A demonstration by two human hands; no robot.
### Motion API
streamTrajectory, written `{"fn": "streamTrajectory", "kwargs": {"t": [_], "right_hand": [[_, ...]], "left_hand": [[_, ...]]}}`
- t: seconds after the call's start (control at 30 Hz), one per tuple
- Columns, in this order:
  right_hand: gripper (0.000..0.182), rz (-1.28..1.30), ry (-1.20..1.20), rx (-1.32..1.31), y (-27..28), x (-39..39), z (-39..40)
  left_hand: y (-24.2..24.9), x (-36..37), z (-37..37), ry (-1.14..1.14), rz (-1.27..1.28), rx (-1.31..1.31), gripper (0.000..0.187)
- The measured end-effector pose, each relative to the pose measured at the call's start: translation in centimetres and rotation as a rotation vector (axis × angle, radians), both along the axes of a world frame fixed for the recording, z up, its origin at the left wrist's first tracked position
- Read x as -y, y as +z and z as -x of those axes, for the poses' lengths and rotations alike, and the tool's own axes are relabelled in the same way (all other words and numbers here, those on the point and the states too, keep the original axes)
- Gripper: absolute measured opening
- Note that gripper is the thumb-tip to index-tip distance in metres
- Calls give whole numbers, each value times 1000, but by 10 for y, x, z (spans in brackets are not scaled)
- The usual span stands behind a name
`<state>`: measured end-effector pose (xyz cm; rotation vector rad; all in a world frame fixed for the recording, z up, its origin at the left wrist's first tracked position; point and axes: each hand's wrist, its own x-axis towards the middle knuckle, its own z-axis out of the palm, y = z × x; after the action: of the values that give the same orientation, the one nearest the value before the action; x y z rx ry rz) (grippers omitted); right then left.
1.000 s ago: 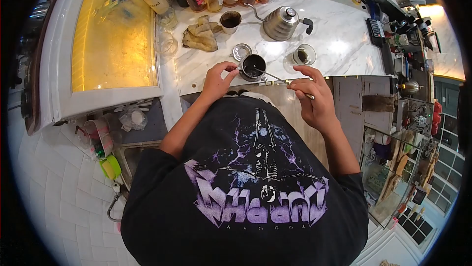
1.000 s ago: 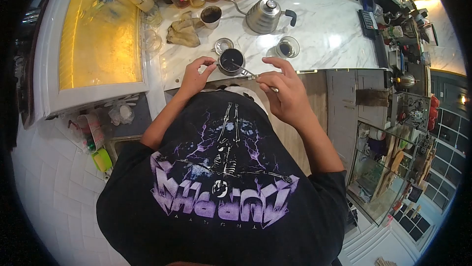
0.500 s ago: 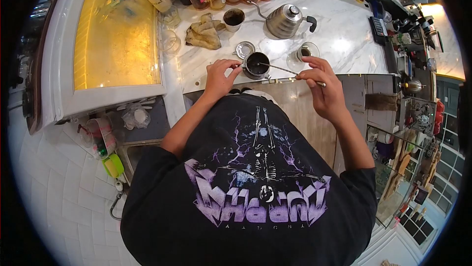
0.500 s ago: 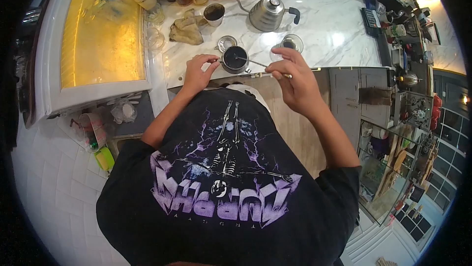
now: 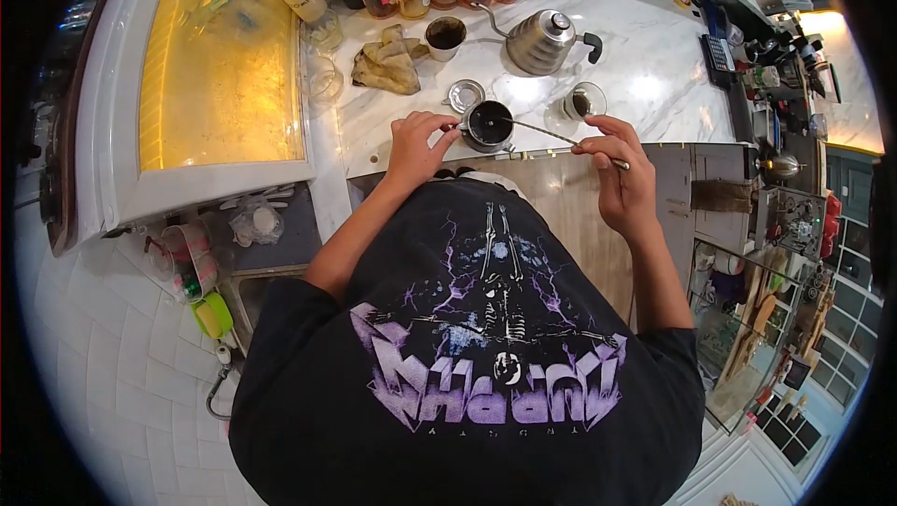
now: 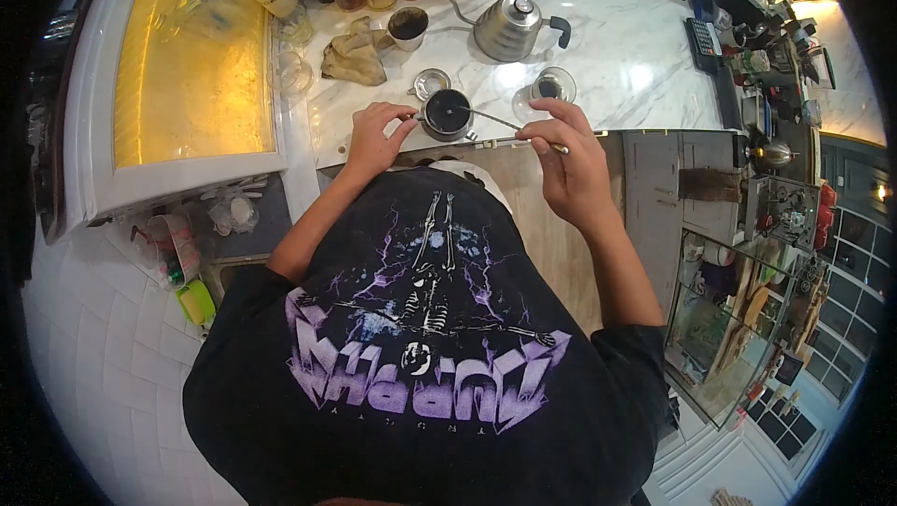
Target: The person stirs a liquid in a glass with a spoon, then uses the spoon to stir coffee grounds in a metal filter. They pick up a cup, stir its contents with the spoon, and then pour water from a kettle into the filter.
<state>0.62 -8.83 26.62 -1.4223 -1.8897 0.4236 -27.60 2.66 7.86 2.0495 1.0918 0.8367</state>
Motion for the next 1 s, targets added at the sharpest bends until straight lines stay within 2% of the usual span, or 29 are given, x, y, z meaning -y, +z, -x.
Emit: {"fn": "streamTrajectory", "kwargs": {"t": [0.07,0.23,0.37,0.43,1.0], "right_hand": [[11,-11,-30,-7,-6,1,3],[10,25,-86,-216,-14,7,11],[11,-40,-76,-121,-14,8,2],[11,-49,-138,-170,-18,6,3],[10,-12,-173,-215,-17,3,24]], "left_hand": [[0,-1,0,-5,-28,-8,18],[4,1,0,-8,4,-13,20],[8,2,-1,2,18,-18,20],[1,2,-1,5,12,8,20],[-4,0,3,-11,29,20,20]]}}
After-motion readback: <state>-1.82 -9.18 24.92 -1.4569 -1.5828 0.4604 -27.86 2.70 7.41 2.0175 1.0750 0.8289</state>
